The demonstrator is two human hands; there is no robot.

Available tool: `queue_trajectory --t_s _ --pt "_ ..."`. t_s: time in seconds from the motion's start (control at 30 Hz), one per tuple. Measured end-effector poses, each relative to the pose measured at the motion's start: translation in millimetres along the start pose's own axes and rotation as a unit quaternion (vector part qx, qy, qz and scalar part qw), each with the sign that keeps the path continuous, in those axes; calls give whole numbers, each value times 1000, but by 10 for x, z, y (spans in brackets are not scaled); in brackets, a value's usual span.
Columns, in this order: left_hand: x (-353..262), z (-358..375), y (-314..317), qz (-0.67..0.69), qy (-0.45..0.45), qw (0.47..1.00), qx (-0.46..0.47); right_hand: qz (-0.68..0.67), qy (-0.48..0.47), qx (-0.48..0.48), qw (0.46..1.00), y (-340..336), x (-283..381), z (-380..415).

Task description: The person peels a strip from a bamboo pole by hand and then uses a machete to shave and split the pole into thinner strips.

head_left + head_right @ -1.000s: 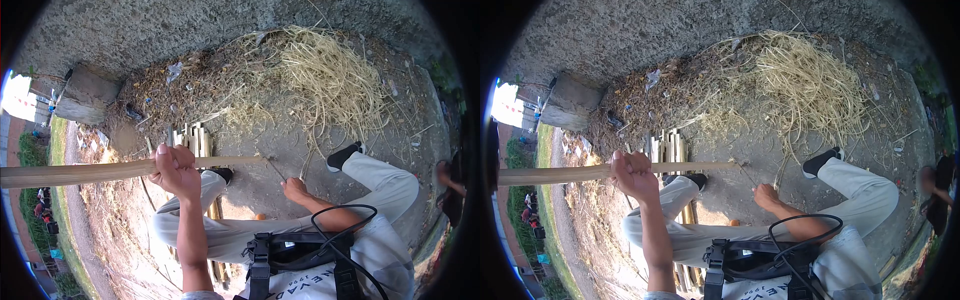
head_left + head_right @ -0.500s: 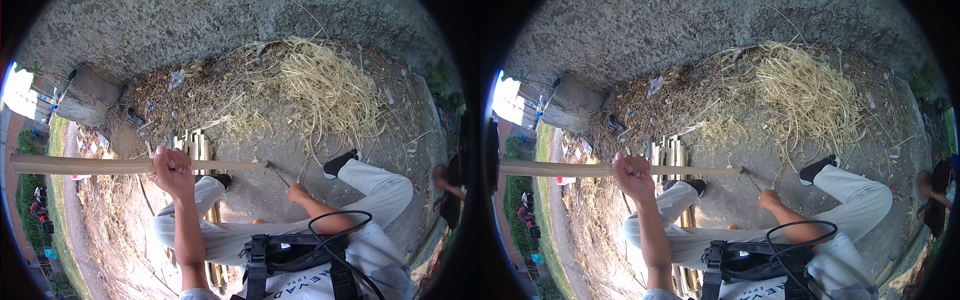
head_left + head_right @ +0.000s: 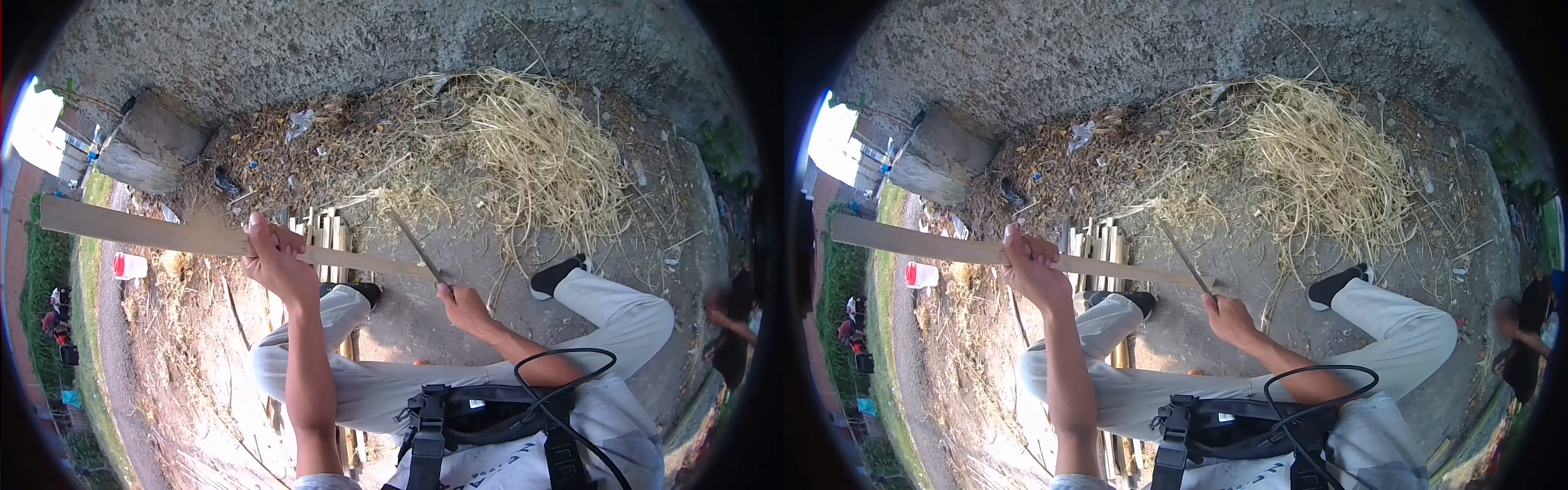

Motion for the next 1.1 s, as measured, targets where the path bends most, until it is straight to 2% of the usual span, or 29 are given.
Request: queue_trajectory --t_s 0.07,0.13,0.17,0.27,0.3,0.4,0.43,0.53,0.63,0.73,0.77,0.87,0.9,1.0,1.03,1.1 --pt "-28 88 49 -43 37 997 -52 -35 -46 -13 998 139 126 9" --pt "-43 143 87 -52 51 996 -43 -25 -82 -11 996 293 168 57" --pt "-37 169 97 -57 62 995 -52 39 -50 13 998 348 139 71" --pt "-34 283 147 -63 69 993 -68 64 70 69 993 469 -414 47" --pt "-42 278 195 -59 73 993 -67 49 142 128 980 374 -493 -6" --pt "-26 323 288 -51 55 996 -56 84 136 110 981 375 -755 -88" --pt "-30 337 314 -49 45 996 -57 68 140 108 982 295 -612 -76" --pt "-20 327 310 -67 66 993 -72 42 53 63 996 140 -110 -2" --pt "-26 309 277 -57 66 993 -82 19 -33 46 998 225 121 71" --pt "-31 312 294 -59 57 988 -130 47 120 108 986 419 -481 75" --pt "-26 307 311 -63 58 990 -114 75 125 128 981 530 -944 46" --pt "22 339 455 -88 85 988 -97 83 155 135 975 294 -867 73" --pt "24 331 469 -68 69 992 -75 27 217 130 967 316 -803 14" --pt "22 306 458 -86 77 989 -89 72 103 87 988 257 -469 -2" --pt "24 274 423 -83 80 988 -100 76 50 46 995 293 -414 4" --pt "15 236 305 -86 78 986 -119 38 87 79 992 415 -491 68"
Point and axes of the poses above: each hand's wrist, its own z-axis away from the middle knuckle, its own y-axis out of the palm, x = y × z, the point moved 2 cm from there along -z, towards the middle knuckle, and after that the axes turned 5 degrees about -y, right-handed, at the moved point
